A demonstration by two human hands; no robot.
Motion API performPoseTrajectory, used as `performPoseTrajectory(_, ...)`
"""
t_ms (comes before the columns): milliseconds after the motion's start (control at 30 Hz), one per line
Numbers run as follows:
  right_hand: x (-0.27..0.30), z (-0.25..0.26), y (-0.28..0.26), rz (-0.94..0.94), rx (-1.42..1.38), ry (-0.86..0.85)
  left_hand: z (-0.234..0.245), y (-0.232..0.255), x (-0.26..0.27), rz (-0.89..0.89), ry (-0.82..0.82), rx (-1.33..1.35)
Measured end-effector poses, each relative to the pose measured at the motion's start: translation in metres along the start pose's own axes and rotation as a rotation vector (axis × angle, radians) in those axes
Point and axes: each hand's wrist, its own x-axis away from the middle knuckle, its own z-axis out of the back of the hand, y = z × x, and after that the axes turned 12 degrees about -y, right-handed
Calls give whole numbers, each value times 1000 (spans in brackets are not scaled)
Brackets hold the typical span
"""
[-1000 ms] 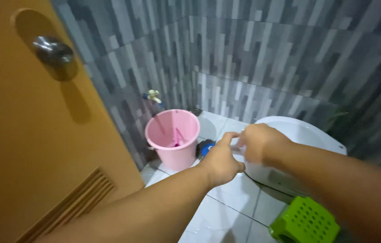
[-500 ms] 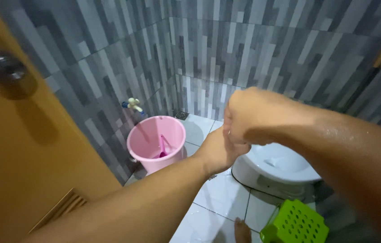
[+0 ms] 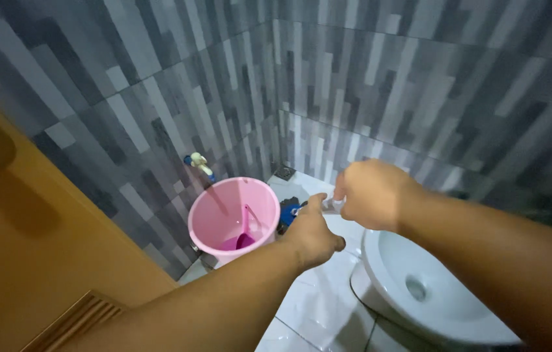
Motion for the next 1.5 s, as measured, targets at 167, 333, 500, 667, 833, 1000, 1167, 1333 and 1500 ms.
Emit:
performPoseTrajectory(167,-69,-31,48,95,-57,72,17,18,-12,44,25,-1)
performPoseTrajectory(333,-92,-49,86,-59,-269,-108,18,24,-31,32,24,-101)
performPoseTrajectory(500,-78,-37,90,-237,-415,-136,17,26,-40,46,-61,-83)
performPoseTrajectory(667,-52,13,86,-286,-243,-175,5,55,-70,-118,-141,-8)
performPoseTrajectory(833,-13,62,71,-462,-318,-165,-2,99,-87,-389,-265,208)
performPoseTrajectory(1000,11,89,40,-556,-269,-191,-1,100,-94,-446,-456,347)
performPoseTrajectory(1167,6,78,12,-623,-271,-196,-1,65,-115,-572,-725,566)
performPoseTrajectory(1333,7,45,-11,-724,-455,-201,-17,33,-125,-298,-931,889)
performPoseTrajectory(1500,14,26,-37,-731,-532,-222,-13,14,-113,-318,-1015,637)
